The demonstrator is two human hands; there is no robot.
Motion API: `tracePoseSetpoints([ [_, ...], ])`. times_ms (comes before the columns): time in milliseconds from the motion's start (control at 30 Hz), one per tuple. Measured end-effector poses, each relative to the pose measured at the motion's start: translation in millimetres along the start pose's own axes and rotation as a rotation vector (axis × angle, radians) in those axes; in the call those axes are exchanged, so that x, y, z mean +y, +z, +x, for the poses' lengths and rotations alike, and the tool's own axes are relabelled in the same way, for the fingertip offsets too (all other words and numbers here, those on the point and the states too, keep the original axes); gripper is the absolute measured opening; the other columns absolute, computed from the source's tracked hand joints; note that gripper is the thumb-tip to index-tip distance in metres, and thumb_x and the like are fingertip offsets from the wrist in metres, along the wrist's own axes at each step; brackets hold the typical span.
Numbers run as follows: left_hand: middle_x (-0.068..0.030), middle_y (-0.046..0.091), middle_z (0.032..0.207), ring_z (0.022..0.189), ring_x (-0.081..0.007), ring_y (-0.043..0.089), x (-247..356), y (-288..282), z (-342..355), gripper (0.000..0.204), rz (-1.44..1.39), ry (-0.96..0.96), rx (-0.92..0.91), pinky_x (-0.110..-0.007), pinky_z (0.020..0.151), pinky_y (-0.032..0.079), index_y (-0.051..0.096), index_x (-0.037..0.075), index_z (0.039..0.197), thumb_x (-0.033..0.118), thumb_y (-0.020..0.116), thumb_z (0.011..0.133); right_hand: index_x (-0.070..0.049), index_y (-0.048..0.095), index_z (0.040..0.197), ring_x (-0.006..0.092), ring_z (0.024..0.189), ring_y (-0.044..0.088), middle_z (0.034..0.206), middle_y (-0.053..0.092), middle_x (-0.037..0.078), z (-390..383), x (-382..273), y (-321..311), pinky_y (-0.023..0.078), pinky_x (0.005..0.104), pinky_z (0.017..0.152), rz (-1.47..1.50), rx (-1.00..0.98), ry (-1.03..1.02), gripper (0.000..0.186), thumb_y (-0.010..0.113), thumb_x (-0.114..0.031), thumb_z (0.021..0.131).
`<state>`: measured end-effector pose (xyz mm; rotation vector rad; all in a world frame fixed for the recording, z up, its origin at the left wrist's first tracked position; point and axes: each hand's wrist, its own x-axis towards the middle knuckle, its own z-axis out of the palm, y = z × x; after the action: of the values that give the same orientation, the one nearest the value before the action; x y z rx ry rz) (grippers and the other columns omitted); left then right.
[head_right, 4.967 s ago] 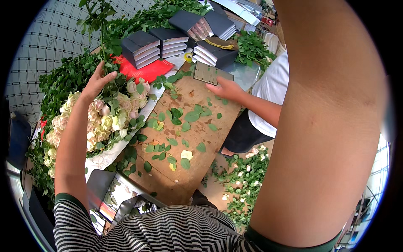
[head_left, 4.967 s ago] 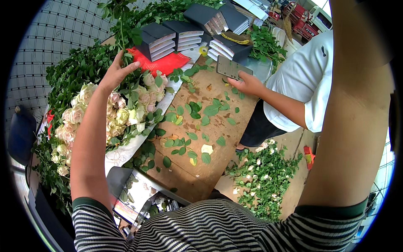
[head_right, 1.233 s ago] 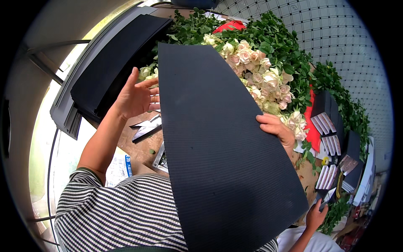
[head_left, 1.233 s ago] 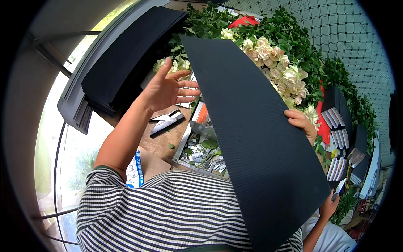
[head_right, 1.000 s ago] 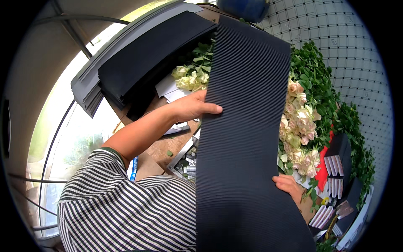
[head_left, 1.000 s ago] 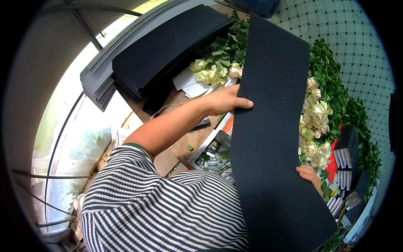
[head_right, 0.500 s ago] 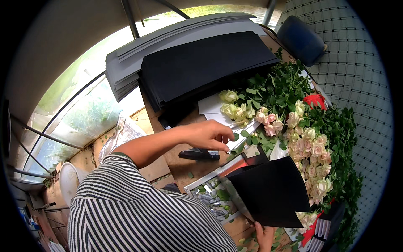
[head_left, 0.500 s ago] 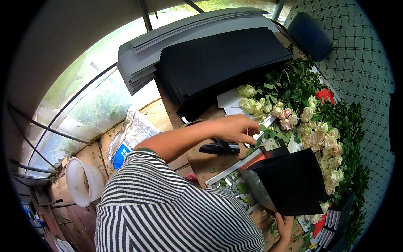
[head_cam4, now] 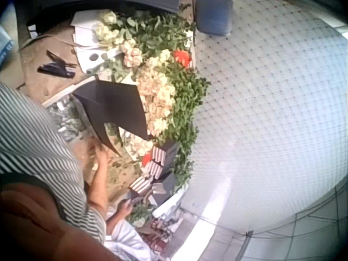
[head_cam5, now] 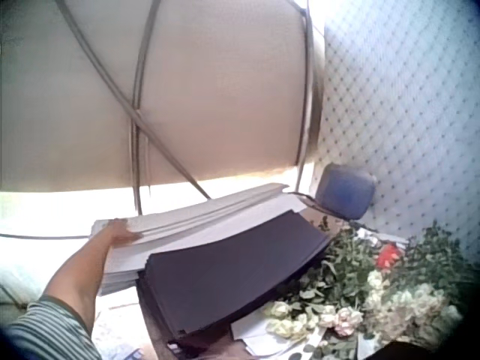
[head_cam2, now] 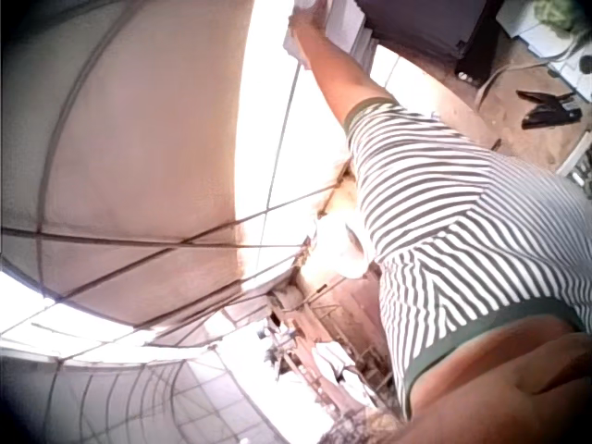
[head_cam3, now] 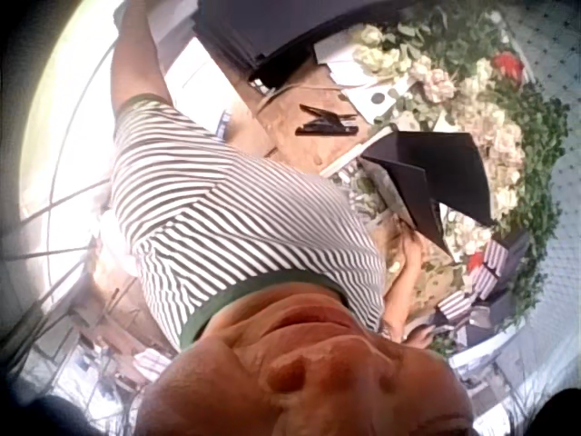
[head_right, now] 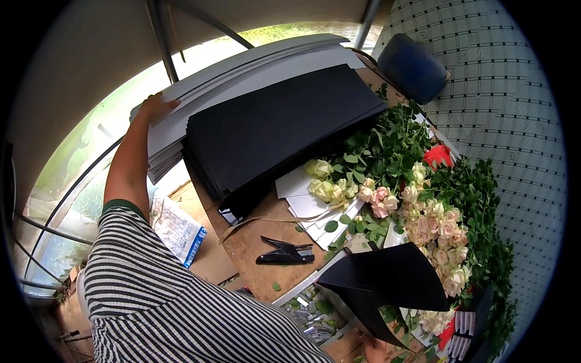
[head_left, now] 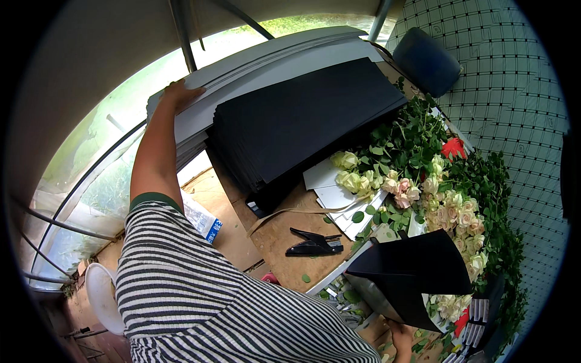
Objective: The person arranges light-colored roses and greenery into a black and white paper-wrapped bouquet. They repeatedly pick individual roses, place them into the arrangement, and fold the wrapping paper around the stems.
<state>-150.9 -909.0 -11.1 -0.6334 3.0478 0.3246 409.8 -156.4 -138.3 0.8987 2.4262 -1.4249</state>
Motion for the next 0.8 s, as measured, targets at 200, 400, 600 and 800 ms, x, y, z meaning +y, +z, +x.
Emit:
tracePoseSetpoints([
  [200,-0.0215,0.049,0.133,0.127,-0.0383,0.045,3,-15,6,0.107,0.014,-0.038,-0.11,-0.049,0.101,0.042,0.052,0.006,0.133,0.077,0.07,0.055,0.0,0.058,0.121,0.0215,0.091,0.065,0.107,0.066,0.012,2,4,19,0.053,0.036,0.076,0.047,-0.084,0.158,0.044,0.066,0.005,0.078],
  [400,-0.0254,0.029,0.15,0.132,-0.0407,0.04,-34,25,95,0.131,-0.082,0.15,-0.124,-0.051,0.106,0.039,0.017,0.009,0.152,0.065,0.081,0.053,-0.002,0.056,0.127,0.0169,0.084,0.064,0.102,0.064,0.01,-13,-14,16,0.054,0.0324,0.071,-0.123,-0.013,0.099,0.048,0.054,0.014,0.081],
  [600,-0.0186,0.061,0.121,0.101,-0.0268,0.062,-131,-17,181,0.109,-0.423,0.304,-0.26,-0.039,0.085,0.05,0.011,0.01,0.153,0.047,0.078,0.075,-0.002,0.061,0.121,0.0156,0.088,0.062,0.1,0.066,0.009,12,-53,-2,0.052,0.0269,0.078,-0.184,0.112,-0.085,0.053,0.058,0.015,0.071],
  [800,-0.0105,0.059,0.122,0.097,-0.0262,0.061,-56,-17,142,0.092,-0.405,0.336,-0.387,-0.037,0.076,0.048,0.026,0.01,0.149,0.057,0.066,0.081,-0.004,0.061,0.121,0.016,0.087,0.064,0.098,0.066,0.009,-19,-56,-24,0.052,0.0281,0.079,-0.21,0.243,0.016,0.052,0.06,0.013,0.072],
])
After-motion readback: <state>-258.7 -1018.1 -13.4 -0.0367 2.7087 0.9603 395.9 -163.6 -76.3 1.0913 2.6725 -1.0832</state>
